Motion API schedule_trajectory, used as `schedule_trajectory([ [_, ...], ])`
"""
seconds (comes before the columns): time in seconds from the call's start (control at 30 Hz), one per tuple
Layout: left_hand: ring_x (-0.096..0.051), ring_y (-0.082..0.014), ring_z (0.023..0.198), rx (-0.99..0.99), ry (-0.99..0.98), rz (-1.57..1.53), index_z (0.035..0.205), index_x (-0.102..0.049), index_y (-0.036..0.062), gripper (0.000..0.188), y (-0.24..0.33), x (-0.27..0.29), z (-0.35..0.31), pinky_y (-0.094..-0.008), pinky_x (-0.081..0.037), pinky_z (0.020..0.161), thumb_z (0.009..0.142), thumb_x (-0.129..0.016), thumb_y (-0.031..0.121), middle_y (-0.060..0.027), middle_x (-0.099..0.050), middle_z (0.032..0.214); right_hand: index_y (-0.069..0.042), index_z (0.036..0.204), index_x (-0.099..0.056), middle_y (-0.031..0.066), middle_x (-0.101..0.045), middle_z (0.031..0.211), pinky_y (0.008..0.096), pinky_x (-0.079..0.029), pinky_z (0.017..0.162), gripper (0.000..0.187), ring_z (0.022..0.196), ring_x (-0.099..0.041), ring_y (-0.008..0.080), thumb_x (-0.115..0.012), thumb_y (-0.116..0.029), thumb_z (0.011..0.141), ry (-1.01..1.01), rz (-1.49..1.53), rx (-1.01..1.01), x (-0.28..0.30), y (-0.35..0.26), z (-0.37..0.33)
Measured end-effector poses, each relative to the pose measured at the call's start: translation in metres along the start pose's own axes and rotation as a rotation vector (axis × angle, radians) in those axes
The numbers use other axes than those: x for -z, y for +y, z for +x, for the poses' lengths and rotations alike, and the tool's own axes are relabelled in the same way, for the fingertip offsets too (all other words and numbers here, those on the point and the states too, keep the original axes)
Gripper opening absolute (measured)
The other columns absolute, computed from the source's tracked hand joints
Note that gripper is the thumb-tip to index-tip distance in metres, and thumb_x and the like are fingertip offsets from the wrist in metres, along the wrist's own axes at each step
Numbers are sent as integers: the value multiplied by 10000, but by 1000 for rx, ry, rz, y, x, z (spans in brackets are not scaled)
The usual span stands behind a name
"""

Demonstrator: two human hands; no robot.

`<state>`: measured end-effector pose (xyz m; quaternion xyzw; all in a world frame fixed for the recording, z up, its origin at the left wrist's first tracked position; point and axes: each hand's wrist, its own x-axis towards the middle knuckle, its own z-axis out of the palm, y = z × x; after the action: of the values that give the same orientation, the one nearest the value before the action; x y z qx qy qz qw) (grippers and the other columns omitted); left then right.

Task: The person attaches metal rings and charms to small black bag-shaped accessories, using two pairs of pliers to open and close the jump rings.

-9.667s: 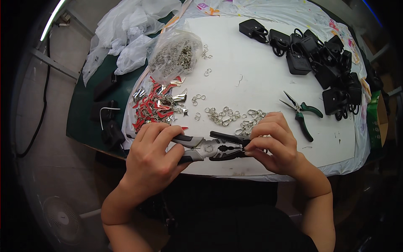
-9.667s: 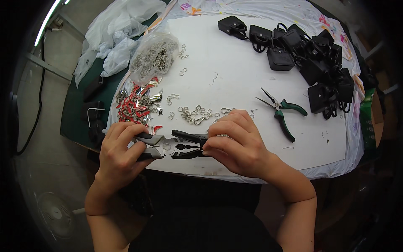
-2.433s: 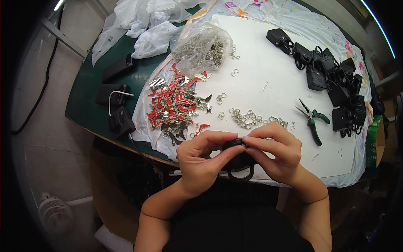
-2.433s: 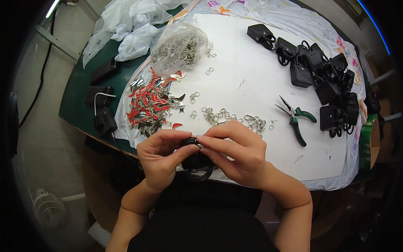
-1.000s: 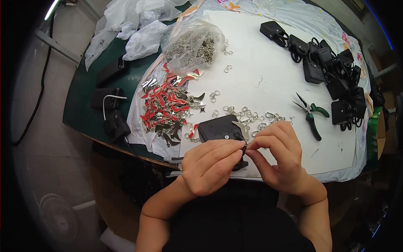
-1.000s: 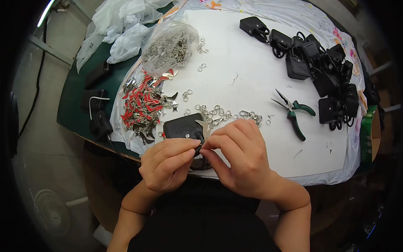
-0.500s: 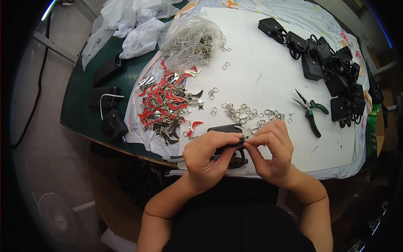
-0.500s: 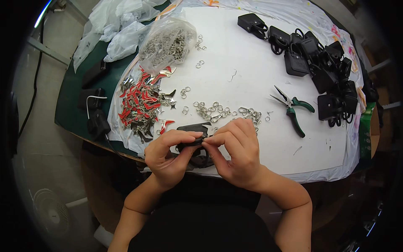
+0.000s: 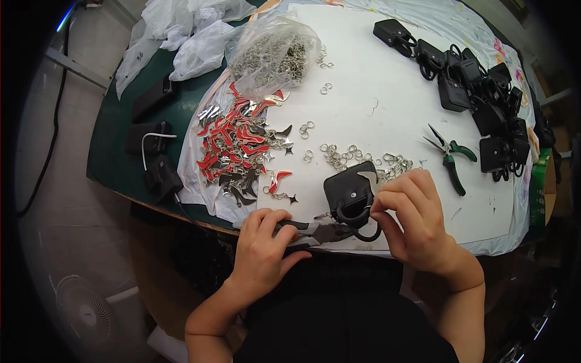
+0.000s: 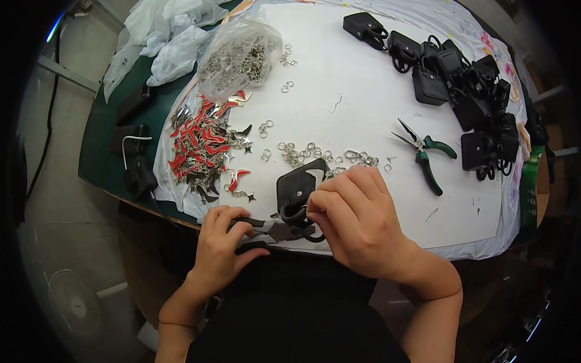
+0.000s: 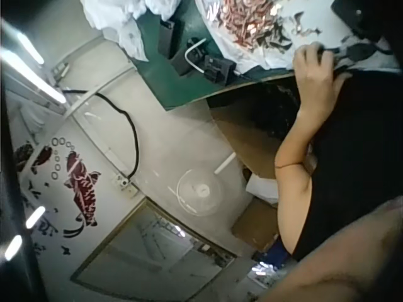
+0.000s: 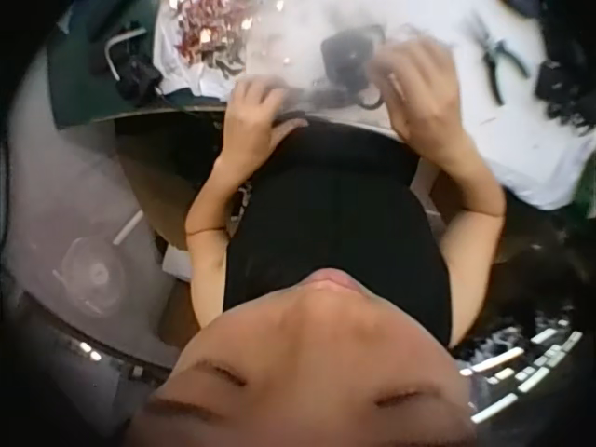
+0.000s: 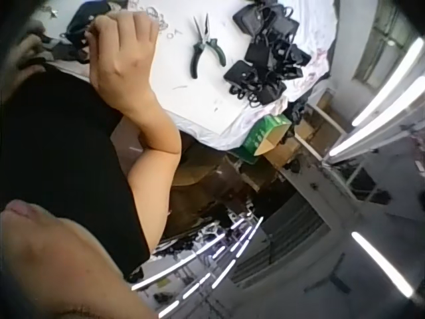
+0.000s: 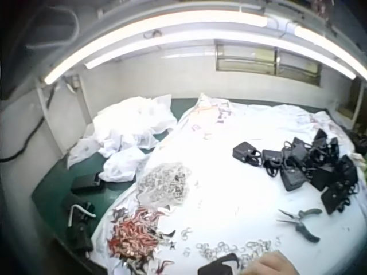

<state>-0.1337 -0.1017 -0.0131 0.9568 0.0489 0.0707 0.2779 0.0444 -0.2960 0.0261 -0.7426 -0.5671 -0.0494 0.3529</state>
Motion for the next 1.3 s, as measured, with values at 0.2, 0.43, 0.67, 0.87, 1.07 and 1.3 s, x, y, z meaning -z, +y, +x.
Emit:
schedule_trajectory([
  [0.2,-566,-350,1054,-163,-21,-21,813,-647,16,352,-17,2,-2,-429,-509,858,588,-887,140,-134,-603,1128,-31,901,-603,66,-590,876,381,-410,715,254,781,-542,255,-758,9,703,3,-28,30,16,0,-5],
  [0.43,-620,-287,839,-48,94,-82,723,-613,-2,288,-23,46,-10,-362,-515,699,591,-849,97,-112,-642,974,-34,884,-615,51,-612,846,377,-416,696,236,755,-560,241,-767,-28,704,-8,-78,79,28,-1,-13],
  [0.67,-634,-324,931,-240,10,86,708,-594,-18,379,9,67,27,-400,-507,756,539,-871,178,-142,-682,1114,-45,873,-642,35,-613,841,354,-432,708,208,777,-585,210,-774,-83,716,-25,-82,145,24,-10,-12],
  [0.87,-611,-313,951,-270,-24,117,703,-574,13,381,14,70,29,-428,-475,774,564,-879,196,-131,-658,1153,-56,847,-645,25,-622,850,345,-440,707,185,757,-589,190,-767,-81,710,-6,-65,169,24,-12,-13],
  [1.07,-618,-319,941,-264,4,185,691,-579,4,399,20,72,29,-424,-488,762,551,-869,240,-127,-674,1132,-62,849,-649,18,-617,846,340,-441,724,175,767,-593,185,-758,-81,713,-18,-126,193,24,-11,-11],
  [1.3,-613,-315,978,-294,-48,139,699,-579,14,385,15,75,33,-433,-483,792,555,-866,226,-125,-653,1144,-60,868,-657,18,-627,864,347,-439,763,157,792,-600,174,-738,-87,736,-44,-121,250,27,-12,-12],
])
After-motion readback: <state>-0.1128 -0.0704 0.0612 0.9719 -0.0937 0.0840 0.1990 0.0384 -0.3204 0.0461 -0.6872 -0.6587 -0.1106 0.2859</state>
